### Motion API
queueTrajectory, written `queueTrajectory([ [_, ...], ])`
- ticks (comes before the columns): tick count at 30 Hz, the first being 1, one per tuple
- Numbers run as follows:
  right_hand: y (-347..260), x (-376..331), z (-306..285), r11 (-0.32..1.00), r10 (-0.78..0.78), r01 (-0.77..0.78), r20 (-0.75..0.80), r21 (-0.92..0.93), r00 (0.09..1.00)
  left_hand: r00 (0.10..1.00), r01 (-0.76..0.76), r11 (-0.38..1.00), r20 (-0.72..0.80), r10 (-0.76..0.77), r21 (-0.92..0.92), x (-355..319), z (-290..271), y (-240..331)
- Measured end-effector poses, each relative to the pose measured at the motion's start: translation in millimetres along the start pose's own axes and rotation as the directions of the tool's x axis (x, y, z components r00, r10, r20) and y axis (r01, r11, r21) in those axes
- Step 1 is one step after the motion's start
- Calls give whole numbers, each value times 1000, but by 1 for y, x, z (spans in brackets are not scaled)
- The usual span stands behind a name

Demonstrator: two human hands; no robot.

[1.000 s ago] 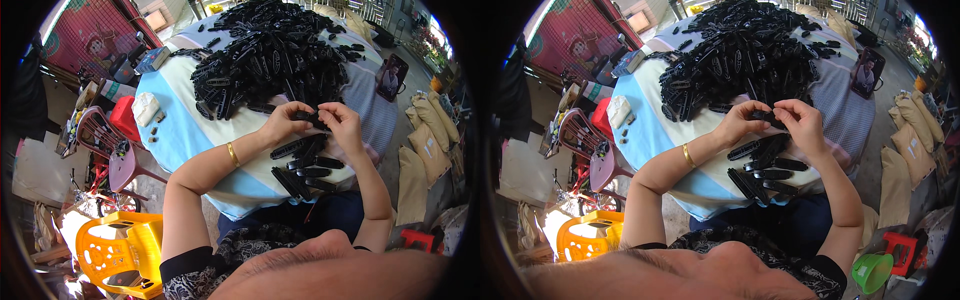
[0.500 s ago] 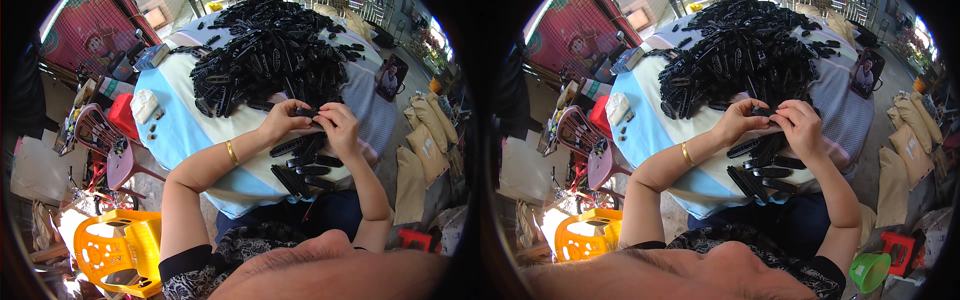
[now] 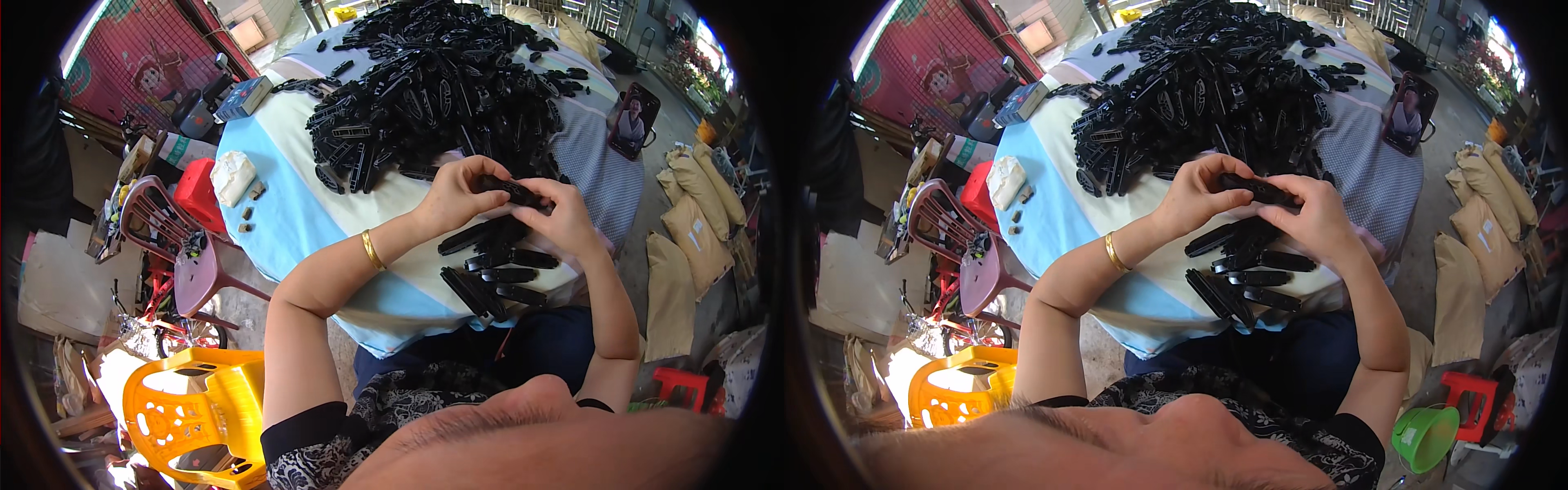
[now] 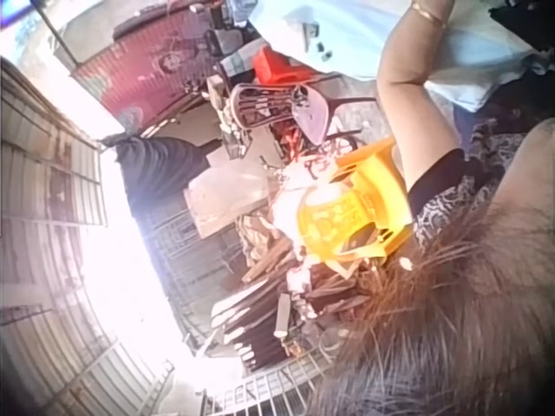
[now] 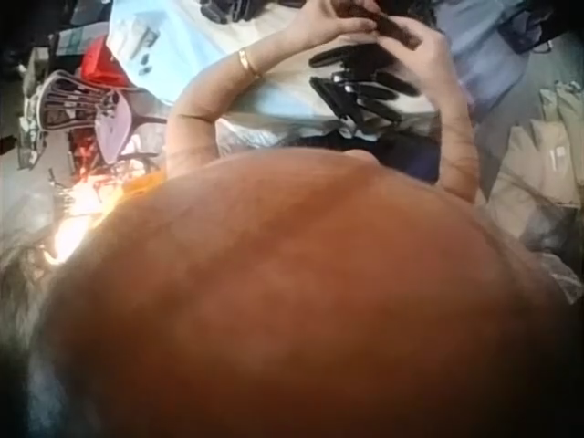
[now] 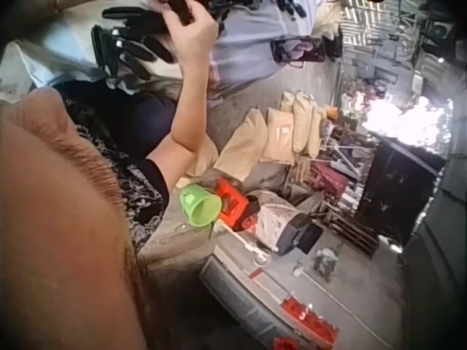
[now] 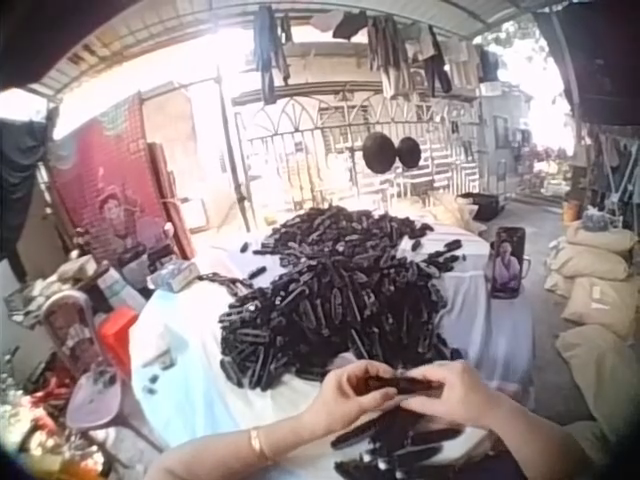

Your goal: Assembling black plastic hair clips by snapping multiple pieces together on a table.

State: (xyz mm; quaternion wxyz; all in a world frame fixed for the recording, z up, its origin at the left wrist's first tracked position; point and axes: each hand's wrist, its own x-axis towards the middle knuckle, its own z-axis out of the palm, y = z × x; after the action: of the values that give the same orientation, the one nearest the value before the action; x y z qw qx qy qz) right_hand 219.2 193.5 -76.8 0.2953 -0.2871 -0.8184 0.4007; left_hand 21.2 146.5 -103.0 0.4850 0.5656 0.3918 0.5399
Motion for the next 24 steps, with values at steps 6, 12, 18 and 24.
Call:
queueTrajectory([
  [6,16,1,0,992,25,-23,-15,122,1000,998,-64,973,32,58,223,-4,8,2],
  [12,35,13,-10,972,48,-44,-10,229,999,996,-65,978,74,51,197,8,-9,-14],
  [18,105,40,-54,923,24,-162,-367,-348,930,937,98,901,266,-226,422,23,-17,-20],
  [24,109,49,-50,843,194,-277,-219,-462,956,966,-251,673,132,223,696,29,3,-18],
])
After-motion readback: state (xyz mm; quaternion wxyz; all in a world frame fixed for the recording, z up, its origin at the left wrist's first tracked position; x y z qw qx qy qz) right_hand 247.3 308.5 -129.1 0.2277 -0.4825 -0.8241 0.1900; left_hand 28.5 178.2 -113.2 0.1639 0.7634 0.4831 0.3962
